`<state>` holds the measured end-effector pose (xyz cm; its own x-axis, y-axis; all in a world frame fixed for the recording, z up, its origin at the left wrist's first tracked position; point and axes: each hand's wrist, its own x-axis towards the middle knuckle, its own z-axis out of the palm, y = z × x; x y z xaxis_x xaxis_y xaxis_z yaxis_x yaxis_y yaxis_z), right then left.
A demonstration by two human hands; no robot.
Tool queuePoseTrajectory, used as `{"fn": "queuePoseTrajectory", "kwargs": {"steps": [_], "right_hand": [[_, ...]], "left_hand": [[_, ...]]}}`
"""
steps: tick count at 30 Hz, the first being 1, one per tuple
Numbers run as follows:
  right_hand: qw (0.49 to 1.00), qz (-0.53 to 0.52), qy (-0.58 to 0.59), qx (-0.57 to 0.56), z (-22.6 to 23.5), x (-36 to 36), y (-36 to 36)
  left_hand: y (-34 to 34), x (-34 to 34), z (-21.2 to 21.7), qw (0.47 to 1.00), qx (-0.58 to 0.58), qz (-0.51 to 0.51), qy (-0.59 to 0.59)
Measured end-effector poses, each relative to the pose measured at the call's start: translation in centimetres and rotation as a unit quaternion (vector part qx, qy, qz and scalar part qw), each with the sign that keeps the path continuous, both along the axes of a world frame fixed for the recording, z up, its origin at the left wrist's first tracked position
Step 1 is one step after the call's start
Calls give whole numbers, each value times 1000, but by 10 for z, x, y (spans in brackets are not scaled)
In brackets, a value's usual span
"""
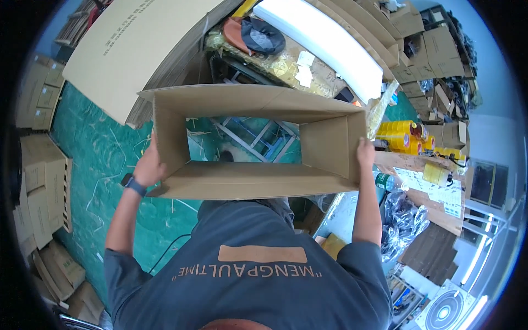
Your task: Assemble a cardboard box and pack bicycle seats into individual plastic bags.
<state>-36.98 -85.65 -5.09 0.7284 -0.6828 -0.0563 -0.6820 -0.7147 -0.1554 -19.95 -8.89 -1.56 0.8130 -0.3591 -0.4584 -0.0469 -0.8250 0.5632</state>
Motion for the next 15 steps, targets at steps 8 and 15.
{"fn": "queuePoseTrajectory", "kwargs": {"steps": [8,15], "right_hand": [[956,19,277,99,-54,34,166],[913,322,207,144,41,84,126]], "left_hand": [[-48,9,-38,937,248,-242,42],[-59,-44,17,942,18,-238,237]]}}
